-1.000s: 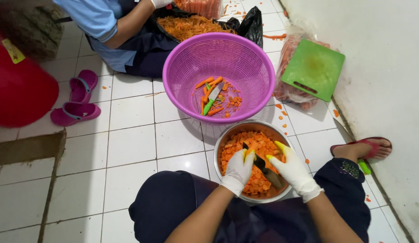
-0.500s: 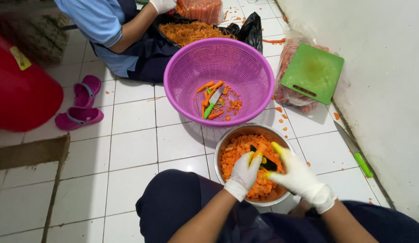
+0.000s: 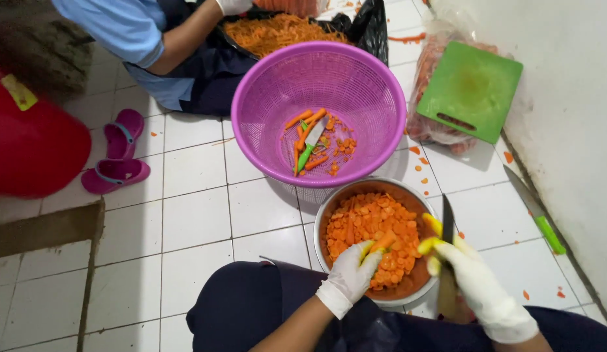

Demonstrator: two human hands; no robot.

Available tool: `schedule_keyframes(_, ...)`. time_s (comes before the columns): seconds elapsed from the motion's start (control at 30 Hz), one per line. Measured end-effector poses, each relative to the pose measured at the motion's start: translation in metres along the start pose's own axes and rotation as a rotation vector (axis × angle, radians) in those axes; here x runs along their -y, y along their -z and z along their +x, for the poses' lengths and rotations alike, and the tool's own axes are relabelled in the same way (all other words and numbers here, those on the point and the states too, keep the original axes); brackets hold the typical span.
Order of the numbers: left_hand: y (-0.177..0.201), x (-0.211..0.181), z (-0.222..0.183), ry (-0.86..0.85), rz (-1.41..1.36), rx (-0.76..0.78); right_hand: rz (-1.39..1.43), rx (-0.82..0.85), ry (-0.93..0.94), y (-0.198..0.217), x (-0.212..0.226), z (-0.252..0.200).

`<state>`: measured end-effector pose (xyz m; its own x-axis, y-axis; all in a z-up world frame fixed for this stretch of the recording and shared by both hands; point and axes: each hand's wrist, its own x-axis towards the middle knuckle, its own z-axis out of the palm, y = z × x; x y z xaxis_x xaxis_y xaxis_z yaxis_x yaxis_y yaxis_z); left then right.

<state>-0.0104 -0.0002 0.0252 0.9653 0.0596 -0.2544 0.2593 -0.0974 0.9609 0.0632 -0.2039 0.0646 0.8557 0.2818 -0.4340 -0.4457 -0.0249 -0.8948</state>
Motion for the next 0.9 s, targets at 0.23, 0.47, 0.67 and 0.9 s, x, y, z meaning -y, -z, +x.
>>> schedule_keyframes(0.23,-0.01,0.015,0.004,-0.081,0.245,-0.051,0.301,0.117,0.038,-0.034,0.012,-0.005)
schedule_keyframes(0.47,-0.007,0.011,0.007,-0.062,0.251,-0.135,0.093,0.137,-0.077,-0.033,0.001,0.014)
schedule_keyframes(0.67,-0.009,0.02,0.009,-0.087,0.344,-0.161,0.14,0.244,-0.005,-0.037,-0.008,0.015)
schedule_keyframes(0.9,-0.01,0.01,0.006,-0.107,0.361,-0.162,-0.216,0.176,-0.013,-0.044,-0.003,0.015)
